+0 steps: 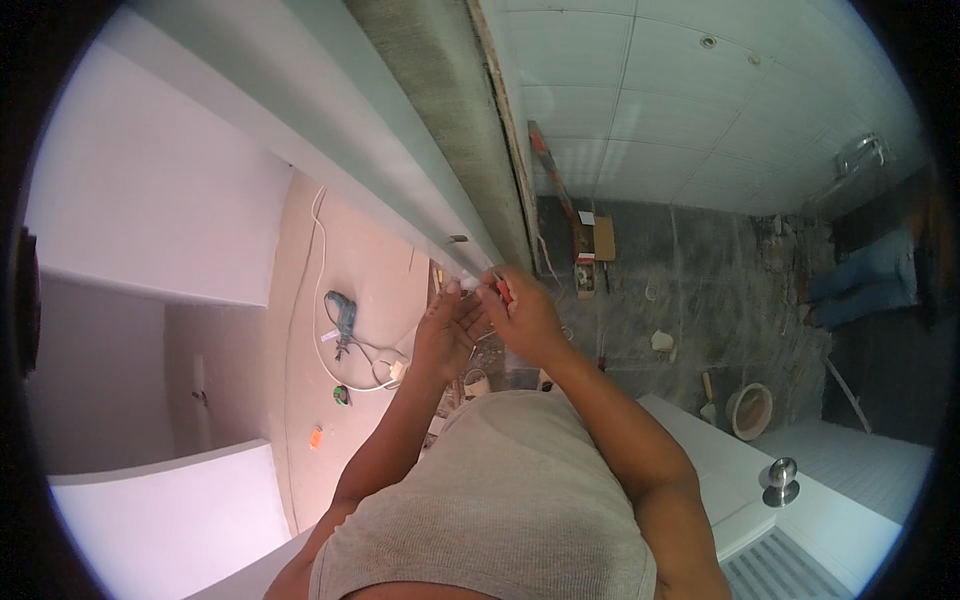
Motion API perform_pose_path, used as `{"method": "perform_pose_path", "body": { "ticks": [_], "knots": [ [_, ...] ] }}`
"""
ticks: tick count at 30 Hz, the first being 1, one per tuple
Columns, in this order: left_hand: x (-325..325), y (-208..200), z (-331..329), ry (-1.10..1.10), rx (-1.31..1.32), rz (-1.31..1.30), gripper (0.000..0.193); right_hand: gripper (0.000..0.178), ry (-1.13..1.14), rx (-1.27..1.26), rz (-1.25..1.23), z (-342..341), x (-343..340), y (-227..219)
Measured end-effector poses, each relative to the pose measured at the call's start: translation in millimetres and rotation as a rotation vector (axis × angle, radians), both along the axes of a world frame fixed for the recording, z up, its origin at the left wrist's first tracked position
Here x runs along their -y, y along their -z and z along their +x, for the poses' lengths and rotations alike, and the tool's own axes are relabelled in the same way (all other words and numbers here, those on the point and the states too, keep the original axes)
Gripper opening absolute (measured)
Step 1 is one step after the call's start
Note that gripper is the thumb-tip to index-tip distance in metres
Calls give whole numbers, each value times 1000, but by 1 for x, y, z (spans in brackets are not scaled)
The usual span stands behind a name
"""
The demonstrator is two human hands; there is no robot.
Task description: The person installs a white door frame by hand, using a red hammer to tap small white plastic clips into place along the vertical edge. Another worker is visible in the background working on the floor. The camera wearer repeatedly positions and secures the frame components.
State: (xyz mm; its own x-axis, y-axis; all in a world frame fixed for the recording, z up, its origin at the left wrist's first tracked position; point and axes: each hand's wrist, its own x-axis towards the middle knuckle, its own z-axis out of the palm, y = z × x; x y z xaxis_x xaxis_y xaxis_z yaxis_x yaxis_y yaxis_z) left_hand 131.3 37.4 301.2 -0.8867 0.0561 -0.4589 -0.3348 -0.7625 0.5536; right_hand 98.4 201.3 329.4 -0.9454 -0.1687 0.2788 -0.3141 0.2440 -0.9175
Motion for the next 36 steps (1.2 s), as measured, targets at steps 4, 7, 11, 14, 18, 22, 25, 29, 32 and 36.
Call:
{"method": "perform_pose_path", "body": {
  "ticks": [4,7,11,14,18,22,25,29,32,36],
  "knots": [
    [-8,-4,-2,-34,-36,-68,30,16,4,-42,84,-20,7,-6],
    [-15,-7,-12,-101,-89,-66,32,15,-22,-170,144,-36,13,-14],
    [-23,-4,-28,-149,-145,-23,32,18,-2,-338,354,-51,18,-20],
    [-28,1,-36,-156,-128,-8,34,19,-5,-422,452,-55,17,-20],
    [-32,7,-42,-170,-134,22,33,19,27,-513,412,-57,17,-16],
    [-33,9,-43,-205,-123,23,30,21,40,-480,375,-57,19,-14],
    [-33,9,-43,-225,-142,10,30,25,66,-436,315,-55,20,-11],
    [-33,7,-43,-251,-104,11,29,26,104,-317,294,-50,18,-3],
    [-31,5,-44,-238,-93,-34,32,26,122,-273,237,-49,17,6],
    [-19,0,-43,-162,-134,-370,36,26,113,-347,246,-51,20,18]
  ]
}}
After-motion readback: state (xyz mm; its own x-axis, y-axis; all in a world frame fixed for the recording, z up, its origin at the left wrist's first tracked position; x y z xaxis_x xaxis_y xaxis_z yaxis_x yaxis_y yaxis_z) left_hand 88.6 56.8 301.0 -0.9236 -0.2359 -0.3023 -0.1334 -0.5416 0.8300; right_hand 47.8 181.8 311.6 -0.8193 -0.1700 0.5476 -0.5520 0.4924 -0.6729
